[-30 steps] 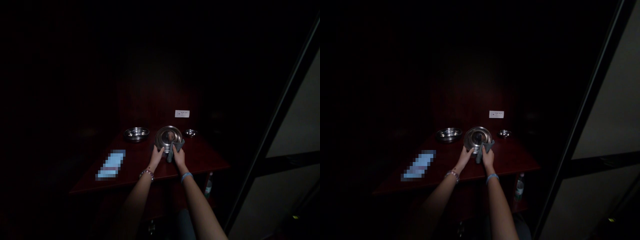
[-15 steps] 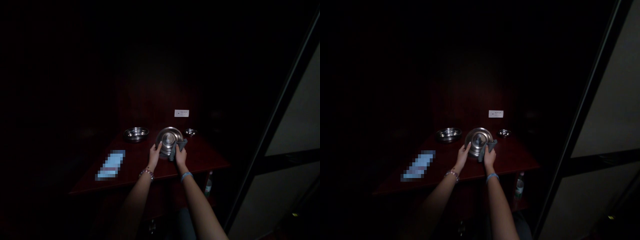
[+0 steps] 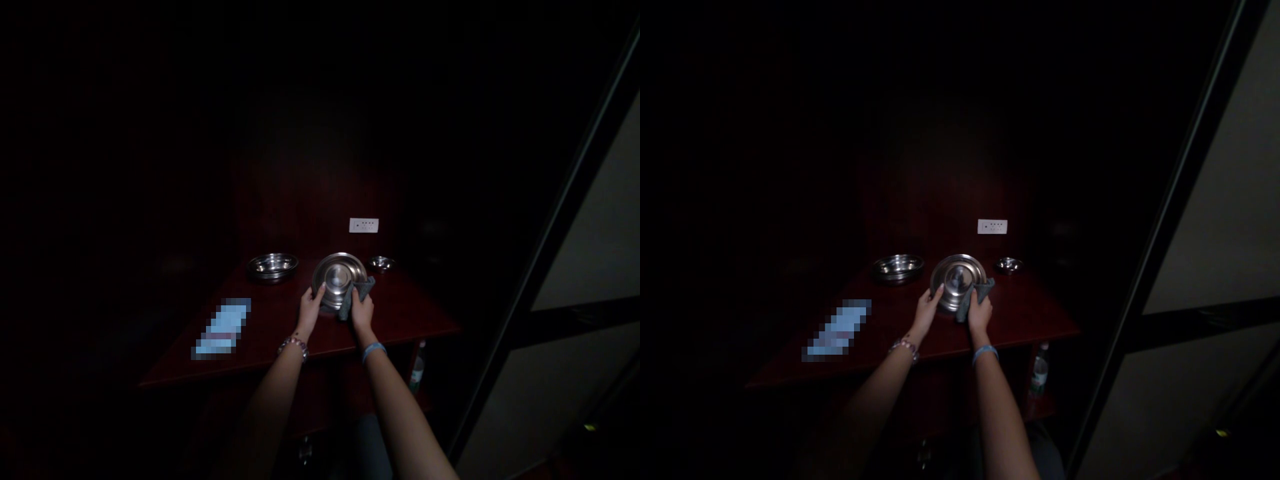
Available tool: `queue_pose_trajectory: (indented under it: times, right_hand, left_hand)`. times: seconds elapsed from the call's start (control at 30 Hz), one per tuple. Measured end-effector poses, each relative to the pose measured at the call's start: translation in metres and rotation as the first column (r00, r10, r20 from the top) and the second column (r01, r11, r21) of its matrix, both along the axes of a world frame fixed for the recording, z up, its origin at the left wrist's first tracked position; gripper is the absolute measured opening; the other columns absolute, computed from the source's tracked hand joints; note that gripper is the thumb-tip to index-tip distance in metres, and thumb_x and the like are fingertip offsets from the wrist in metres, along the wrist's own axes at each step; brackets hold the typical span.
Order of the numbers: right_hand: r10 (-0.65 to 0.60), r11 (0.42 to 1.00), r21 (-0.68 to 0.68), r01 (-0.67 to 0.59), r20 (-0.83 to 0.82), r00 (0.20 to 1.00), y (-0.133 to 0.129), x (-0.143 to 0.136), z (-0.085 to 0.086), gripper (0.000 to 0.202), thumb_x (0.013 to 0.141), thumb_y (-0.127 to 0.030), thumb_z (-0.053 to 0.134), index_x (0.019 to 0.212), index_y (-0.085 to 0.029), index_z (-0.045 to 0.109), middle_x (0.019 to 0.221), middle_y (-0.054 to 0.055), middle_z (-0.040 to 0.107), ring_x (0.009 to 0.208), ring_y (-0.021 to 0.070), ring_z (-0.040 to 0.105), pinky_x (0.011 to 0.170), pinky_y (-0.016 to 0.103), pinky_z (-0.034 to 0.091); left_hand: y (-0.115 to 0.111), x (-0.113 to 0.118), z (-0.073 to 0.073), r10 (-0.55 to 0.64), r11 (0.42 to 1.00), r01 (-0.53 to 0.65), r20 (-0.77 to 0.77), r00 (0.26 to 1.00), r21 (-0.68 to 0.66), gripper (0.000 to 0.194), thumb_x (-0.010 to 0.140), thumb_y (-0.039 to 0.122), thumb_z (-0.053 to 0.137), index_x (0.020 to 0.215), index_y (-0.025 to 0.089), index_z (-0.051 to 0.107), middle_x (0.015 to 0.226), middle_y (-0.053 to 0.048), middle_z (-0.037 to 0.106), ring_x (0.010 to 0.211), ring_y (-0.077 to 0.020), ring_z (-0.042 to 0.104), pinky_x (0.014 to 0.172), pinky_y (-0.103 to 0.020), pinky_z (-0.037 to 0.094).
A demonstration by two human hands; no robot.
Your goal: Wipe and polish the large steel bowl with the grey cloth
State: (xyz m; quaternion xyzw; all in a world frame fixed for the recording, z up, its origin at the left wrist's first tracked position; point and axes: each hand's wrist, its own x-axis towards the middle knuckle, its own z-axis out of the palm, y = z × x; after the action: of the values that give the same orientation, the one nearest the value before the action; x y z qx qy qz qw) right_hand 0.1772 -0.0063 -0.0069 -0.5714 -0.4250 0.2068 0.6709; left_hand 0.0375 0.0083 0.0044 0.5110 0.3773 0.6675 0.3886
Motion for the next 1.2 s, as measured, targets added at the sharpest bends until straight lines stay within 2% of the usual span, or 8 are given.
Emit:
queue_pose_trajectory:
  times: [0.23,0.4,0.5,0.8,1.0,1.2]
  right_hand:
    - [0.002,1.0,0.005,-0.002,-0.02,1.0,0.002,0.0,-0.001,0.04,0.09,-0.045,0.056,0.102,-0.011,0.075,0.102,0.017,0.078,0.095,0.0285,0.075,0.082,0.031,0.053]
    - [-0.008,0.999,0.045,0.012,-0.098,0.995,0.004,0.001,-0.003,0.041,0.087,-0.048,0.06,0.098,-0.011,0.076,0.099,0.017,0.079,0.092,0.0291,0.075,0.078,0.031,0.053]
    - [-0.006,0.998,0.054,0.013,-0.118,0.993,0.003,0.002,-0.002,0.041,0.087,-0.048,0.061,0.098,-0.011,0.076,0.099,0.017,0.079,0.092,0.0291,0.075,0.078,0.03,0.053]
    - [-0.013,0.999,0.039,0.017,-0.117,0.993,0.0,0.001,0.001,0.043,0.087,-0.046,0.062,0.105,-0.009,0.076,0.102,0.017,0.078,0.095,0.0286,0.075,0.079,0.03,0.053]
    - [-0.019,0.999,0.038,0.023,-0.109,0.994,0.002,0.001,-0.001,0.044,0.087,-0.046,0.06,0.105,-0.009,0.076,0.103,0.018,0.078,0.094,0.0282,0.075,0.079,0.03,0.053]
    - [-0.029,0.998,0.048,0.033,-0.077,0.997,0.002,0.002,0.0,0.044,0.088,-0.046,0.058,0.104,-0.01,0.076,0.102,0.017,0.078,0.093,0.0287,0.074,0.078,0.03,0.053]
  left_hand:
    - [-0.002,0.001,0.002,-0.013,1.0,0.013,0.014,1.0,-0.022,0.052,0.076,0.057,0.071,0.1,0.011,0.071,0.108,-0.014,0.076,0.101,-0.0235,0.069,0.093,-0.035,0.053]
    - [-0.007,-0.002,0.007,-0.166,0.979,0.176,0.1,0.981,-0.102,0.049,0.079,0.052,0.075,0.112,0.016,0.071,0.12,-0.012,0.074,0.116,-0.0237,0.067,0.105,-0.037,0.049]
    - [-0.011,-0.005,0.011,-0.212,0.966,0.227,0.126,0.969,-0.124,0.051,0.077,0.053,0.077,0.113,0.017,0.072,0.122,-0.012,0.073,0.12,-0.0255,0.065,0.108,-0.04,0.047]
    - [-0.014,-0.006,0.013,-0.207,0.965,0.223,0.123,0.971,-0.136,0.066,0.071,0.066,0.075,0.114,0.016,0.073,0.117,-0.014,0.075,0.117,-0.028,0.066,0.105,-0.041,0.047]
    - [-0.011,-0.008,0.009,-0.216,0.966,0.229,0.113,0.97,-0.12,0.065,0.073,0.066,0.073,0.115,0.016,0.073,0.122,-0.014,0.073,0.119,-0.0285,0.064,0.104,-0.04,0.047]
    - [-0.015,-0.007,0.012,-0.217,0.966,0.232,0.126,0.968,-0.119,0.065,0.073,0.064,0.073,0.116,0.016,0.073,0.124,-0.014,0.073,0.123,-0.0285,0.062,0.106,-0.04,0.045]
